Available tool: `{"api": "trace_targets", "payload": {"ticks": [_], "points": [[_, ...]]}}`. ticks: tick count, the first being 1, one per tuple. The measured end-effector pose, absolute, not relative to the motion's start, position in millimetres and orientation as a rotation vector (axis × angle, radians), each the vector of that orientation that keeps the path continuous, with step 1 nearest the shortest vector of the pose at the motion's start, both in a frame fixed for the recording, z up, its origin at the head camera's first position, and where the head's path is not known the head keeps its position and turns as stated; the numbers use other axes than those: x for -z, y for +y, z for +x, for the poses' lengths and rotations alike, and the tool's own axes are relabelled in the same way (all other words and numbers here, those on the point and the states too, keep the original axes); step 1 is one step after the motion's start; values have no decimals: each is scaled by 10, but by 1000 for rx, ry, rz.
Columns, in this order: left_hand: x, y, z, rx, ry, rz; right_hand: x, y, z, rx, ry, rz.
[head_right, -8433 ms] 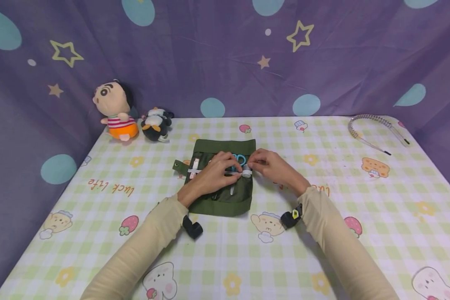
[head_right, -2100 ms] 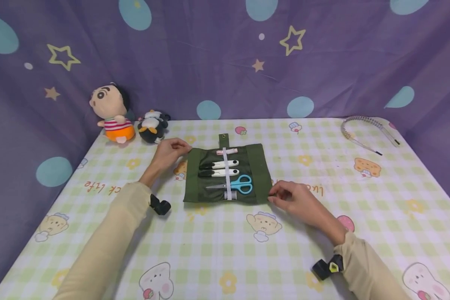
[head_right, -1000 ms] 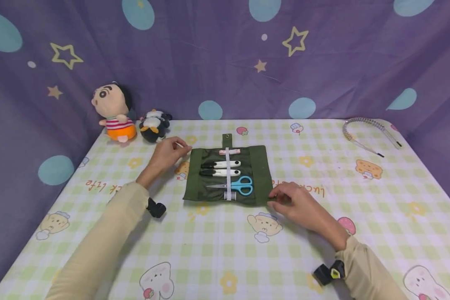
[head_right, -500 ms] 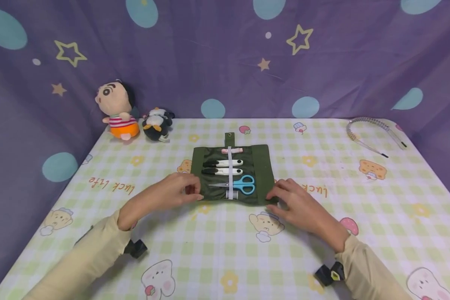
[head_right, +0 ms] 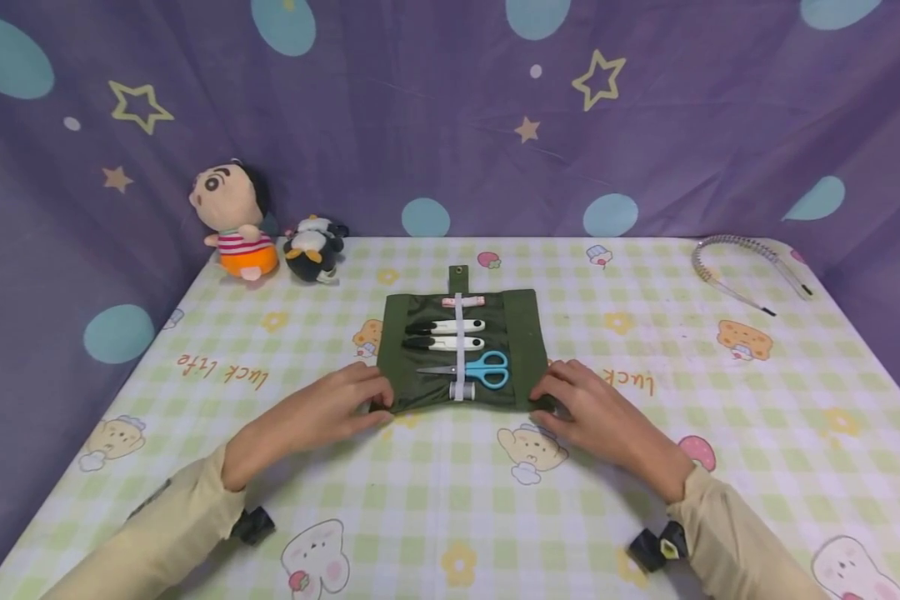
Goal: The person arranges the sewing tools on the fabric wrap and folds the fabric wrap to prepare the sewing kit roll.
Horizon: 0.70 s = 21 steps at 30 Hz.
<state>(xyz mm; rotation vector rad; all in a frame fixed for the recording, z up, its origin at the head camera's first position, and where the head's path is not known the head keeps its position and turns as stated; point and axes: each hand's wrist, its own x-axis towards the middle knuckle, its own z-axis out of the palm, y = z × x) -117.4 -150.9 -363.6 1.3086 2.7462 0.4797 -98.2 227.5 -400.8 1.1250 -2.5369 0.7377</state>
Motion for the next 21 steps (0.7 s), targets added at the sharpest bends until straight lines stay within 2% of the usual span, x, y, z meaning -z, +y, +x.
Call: {"api": "trace_targets", "payload": {"ticks": [10,21], "points": [[3727,-1567,-1150,-368,2831,1594,4049,2276,-1036,-780,-2445,1163],[3775,-1632,-1168,-650,2855,1462,4070,2307,-1044,-833,-2462,1080]]}}
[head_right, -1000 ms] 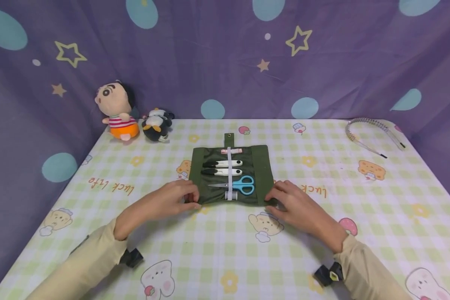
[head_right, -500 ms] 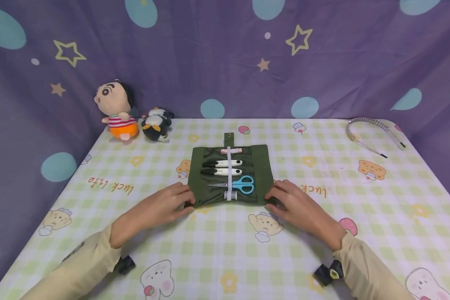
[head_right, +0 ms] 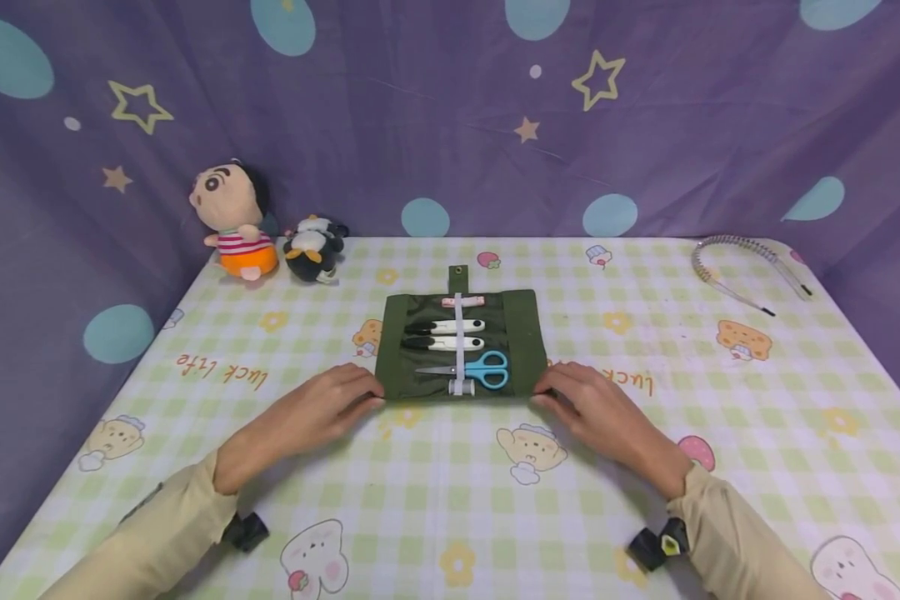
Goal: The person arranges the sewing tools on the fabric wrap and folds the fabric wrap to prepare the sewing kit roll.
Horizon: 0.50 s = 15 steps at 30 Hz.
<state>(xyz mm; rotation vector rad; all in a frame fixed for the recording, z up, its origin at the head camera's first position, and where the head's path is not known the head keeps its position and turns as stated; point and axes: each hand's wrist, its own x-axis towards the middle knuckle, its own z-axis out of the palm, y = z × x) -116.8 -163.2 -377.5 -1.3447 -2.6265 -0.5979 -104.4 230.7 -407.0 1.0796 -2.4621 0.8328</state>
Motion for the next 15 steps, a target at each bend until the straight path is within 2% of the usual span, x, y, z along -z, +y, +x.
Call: {"api": "trace_targets", "payload": {"ticks": [15], "points": [[3782,-1638,-1218,761,-2757,-1086,4137,2300,-1066,-1018,-2471,975]]}}
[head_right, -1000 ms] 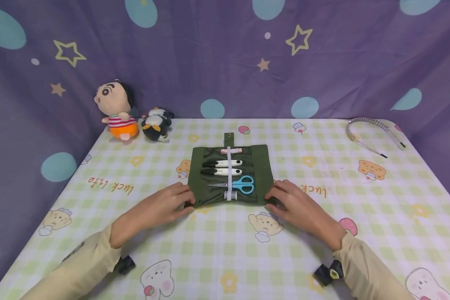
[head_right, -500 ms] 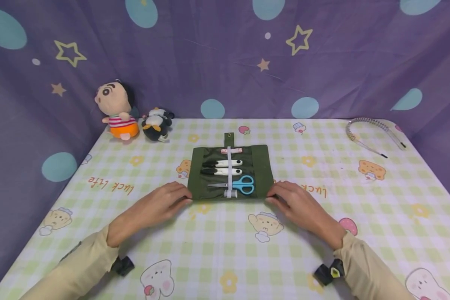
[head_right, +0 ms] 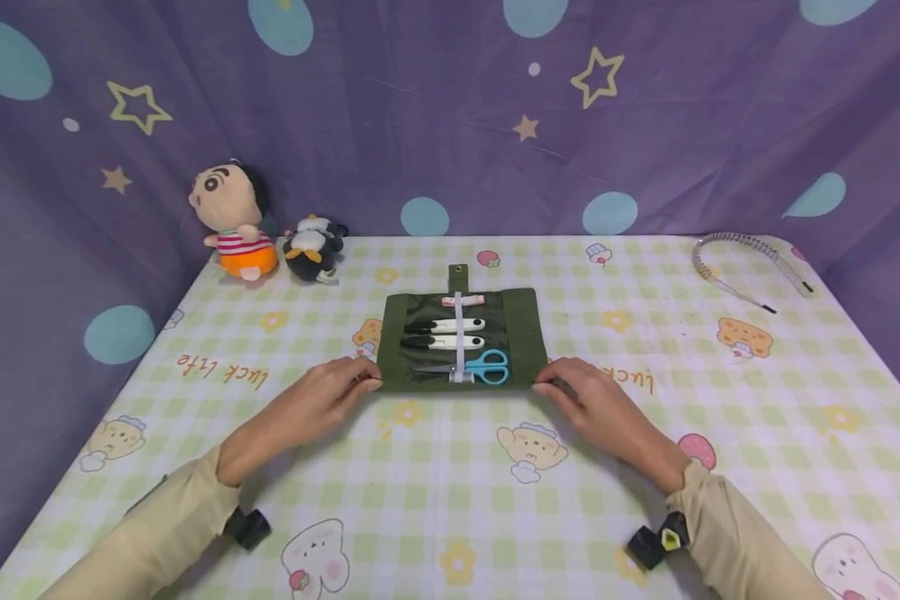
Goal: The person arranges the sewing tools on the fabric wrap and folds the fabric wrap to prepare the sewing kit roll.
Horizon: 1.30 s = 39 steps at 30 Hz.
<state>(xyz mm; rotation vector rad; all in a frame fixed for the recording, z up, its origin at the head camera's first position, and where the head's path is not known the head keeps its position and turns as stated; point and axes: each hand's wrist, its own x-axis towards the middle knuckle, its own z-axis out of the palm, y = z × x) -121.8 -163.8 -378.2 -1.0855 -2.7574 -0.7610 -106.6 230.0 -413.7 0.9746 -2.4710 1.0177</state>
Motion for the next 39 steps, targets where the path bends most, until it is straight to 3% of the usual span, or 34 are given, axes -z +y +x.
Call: {"api": "trace_targets", "payload": {"ticks": [16,39], "points": [[3785,-1600,-1383,1038,-2814,-853,4101,2223,-1202,-1136,-2542,767],[3788,-1489,-1520,902,-2933,-704,4066,2076,-1309,-1250,-2686,475]]}}
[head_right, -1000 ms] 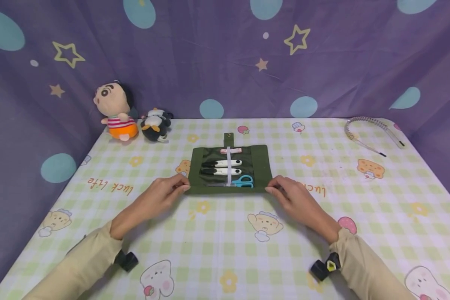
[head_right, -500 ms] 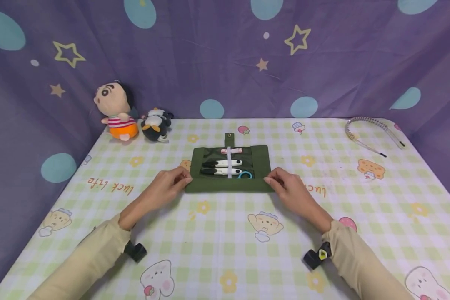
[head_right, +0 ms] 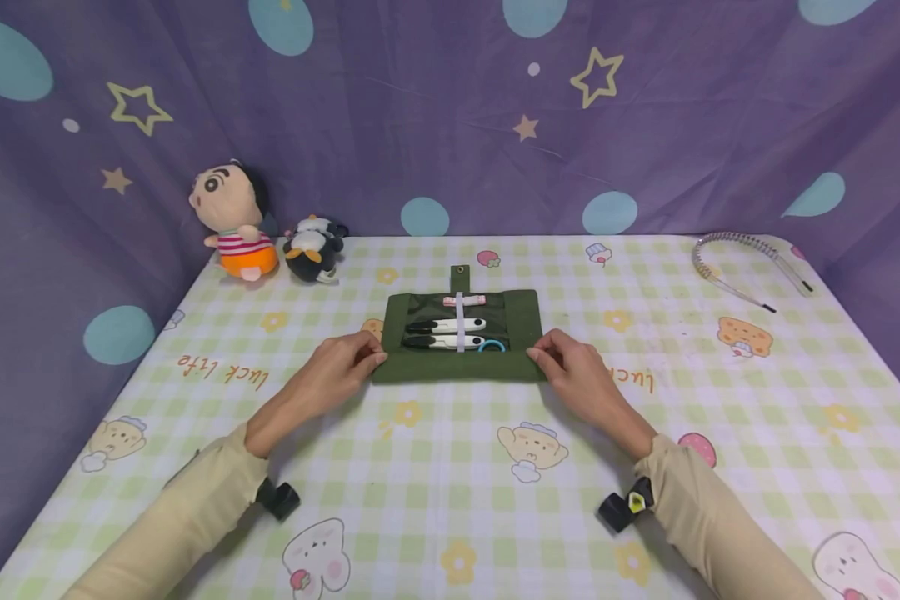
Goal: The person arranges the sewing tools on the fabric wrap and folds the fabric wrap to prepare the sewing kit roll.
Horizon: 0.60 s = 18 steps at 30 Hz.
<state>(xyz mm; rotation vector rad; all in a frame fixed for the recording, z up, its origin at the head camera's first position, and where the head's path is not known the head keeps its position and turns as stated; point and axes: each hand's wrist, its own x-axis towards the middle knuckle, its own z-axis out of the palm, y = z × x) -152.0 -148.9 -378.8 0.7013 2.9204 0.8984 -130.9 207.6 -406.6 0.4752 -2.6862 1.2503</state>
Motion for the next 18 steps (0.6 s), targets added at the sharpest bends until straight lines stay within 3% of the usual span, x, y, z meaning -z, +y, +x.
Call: {"api": "trace_targets", "payload": {"ticks": [11,18], "points": [[3781,-1464,-1567,-873,2927,704,4082,2069,-1329,-1125,-2685,504],[3777,-1432,-1583,-802,2923,662,4116,2115,-1332,-829,-2540,821]]}}
